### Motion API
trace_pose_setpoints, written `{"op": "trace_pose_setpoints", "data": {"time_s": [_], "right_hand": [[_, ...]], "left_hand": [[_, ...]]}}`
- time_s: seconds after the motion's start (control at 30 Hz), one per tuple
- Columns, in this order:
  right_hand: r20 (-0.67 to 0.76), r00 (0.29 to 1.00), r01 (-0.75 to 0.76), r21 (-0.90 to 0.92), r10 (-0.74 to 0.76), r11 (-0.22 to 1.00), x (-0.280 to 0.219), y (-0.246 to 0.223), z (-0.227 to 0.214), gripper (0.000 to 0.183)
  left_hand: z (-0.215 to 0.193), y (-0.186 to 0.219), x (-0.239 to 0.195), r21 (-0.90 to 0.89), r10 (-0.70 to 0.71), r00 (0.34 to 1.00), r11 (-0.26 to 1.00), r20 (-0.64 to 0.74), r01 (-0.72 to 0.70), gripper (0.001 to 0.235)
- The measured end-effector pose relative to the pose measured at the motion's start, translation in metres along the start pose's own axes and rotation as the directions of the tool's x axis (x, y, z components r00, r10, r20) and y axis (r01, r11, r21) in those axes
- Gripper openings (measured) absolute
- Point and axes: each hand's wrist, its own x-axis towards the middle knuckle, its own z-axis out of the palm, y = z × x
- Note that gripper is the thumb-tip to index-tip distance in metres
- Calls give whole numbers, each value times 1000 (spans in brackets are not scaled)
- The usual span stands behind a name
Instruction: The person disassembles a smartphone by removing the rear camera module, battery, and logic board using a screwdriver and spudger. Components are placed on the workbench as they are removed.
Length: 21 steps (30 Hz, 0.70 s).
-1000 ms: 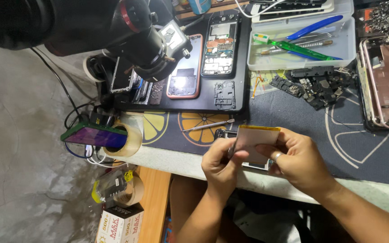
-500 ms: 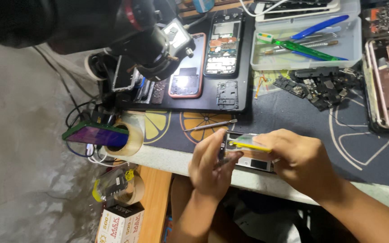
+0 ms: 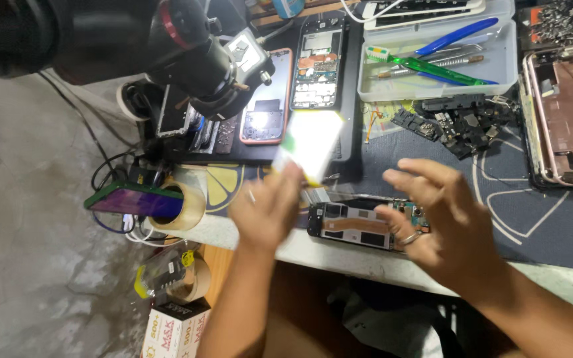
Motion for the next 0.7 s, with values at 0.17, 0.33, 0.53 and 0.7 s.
{"op": "trace_pose_setpoints", "data": {"time_s": [0.17,0.33,0.53,0.7], "right_hand": [[27,1000,0,2,0,1000,7,3,-5,32],[107,994,37,11,-38,999,7,8,-1,25],[136,990,37,34,-41,999,4,9,1,17],[157,987,35,30,-40,999,2,10,4,17]], "left_hand": [[45,-52,6,87,-101,994,992,47,96,21],[78,-79,10,216,-99,985,974,140,67,20],[104,-98,0,250,-229,937,954,264,163,23],[107,-104,5,316,-114,973,948,199,46,25]]}}
